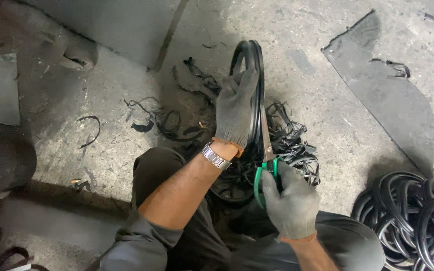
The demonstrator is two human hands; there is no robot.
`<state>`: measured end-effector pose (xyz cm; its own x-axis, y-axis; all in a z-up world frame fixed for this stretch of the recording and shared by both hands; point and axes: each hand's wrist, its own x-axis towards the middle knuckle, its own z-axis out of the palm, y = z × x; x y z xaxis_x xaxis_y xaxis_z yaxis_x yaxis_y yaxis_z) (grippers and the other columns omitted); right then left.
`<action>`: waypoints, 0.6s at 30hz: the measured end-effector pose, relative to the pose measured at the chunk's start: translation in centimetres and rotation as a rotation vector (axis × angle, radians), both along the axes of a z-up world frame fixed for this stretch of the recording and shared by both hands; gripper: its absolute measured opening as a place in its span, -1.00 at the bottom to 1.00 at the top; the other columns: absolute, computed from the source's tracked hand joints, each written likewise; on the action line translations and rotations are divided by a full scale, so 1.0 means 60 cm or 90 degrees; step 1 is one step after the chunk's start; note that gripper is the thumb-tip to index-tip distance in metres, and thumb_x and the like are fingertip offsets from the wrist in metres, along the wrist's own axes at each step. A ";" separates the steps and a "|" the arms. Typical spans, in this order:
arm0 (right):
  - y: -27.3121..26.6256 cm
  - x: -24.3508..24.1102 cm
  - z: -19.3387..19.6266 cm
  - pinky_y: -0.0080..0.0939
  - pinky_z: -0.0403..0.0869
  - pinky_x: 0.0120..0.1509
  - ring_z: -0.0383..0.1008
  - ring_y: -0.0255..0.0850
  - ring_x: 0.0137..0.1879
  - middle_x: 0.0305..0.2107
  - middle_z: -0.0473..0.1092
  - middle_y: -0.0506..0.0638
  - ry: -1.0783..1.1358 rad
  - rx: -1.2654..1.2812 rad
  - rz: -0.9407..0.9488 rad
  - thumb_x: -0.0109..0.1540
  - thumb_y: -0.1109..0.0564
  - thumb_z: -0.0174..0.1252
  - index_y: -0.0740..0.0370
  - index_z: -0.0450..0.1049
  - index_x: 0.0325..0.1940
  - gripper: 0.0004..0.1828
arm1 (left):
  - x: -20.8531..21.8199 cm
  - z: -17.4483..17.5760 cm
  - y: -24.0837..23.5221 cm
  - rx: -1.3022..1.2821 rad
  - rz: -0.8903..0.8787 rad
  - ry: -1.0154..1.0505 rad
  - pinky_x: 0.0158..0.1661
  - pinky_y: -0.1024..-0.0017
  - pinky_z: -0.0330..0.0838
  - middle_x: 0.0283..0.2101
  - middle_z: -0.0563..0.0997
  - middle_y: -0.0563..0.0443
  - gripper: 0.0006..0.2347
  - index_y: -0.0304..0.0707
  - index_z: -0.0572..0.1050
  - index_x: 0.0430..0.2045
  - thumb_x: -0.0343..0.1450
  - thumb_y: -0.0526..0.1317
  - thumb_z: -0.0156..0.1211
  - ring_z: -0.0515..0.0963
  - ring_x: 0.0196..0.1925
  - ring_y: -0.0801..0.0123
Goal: Trimming the excess flash from circular rubber seals using scissors.
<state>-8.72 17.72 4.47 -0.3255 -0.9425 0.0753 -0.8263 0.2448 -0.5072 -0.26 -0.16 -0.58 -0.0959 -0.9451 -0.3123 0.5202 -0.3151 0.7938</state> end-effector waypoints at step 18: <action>-0.003 0.010 0.015 -0.07 0.49 -0.37 0.58 -0.03 -0.44 -0.50 0.53 0.11 0.074 0.047 -0.031 0.25 -0.13 0.25 0.15 0.61 -0.07 -0.65 | -0.005 0.023 0.040 -0.125 -0.020 -0.129 -0.47 0.61 0.44 -0.45 0.58 0.10 -0.67 -0.35 0.48 -0.14 0.51 0.00 0.12 0.54 -0.50 0.64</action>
<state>-8.11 17.53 5.37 -0.3647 -0.9299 0.0467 -0.8646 0.3197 -0.3876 -0.58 2.21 0.81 -0.0796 -0.9871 -0.1388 0.3369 -0.1577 0.9282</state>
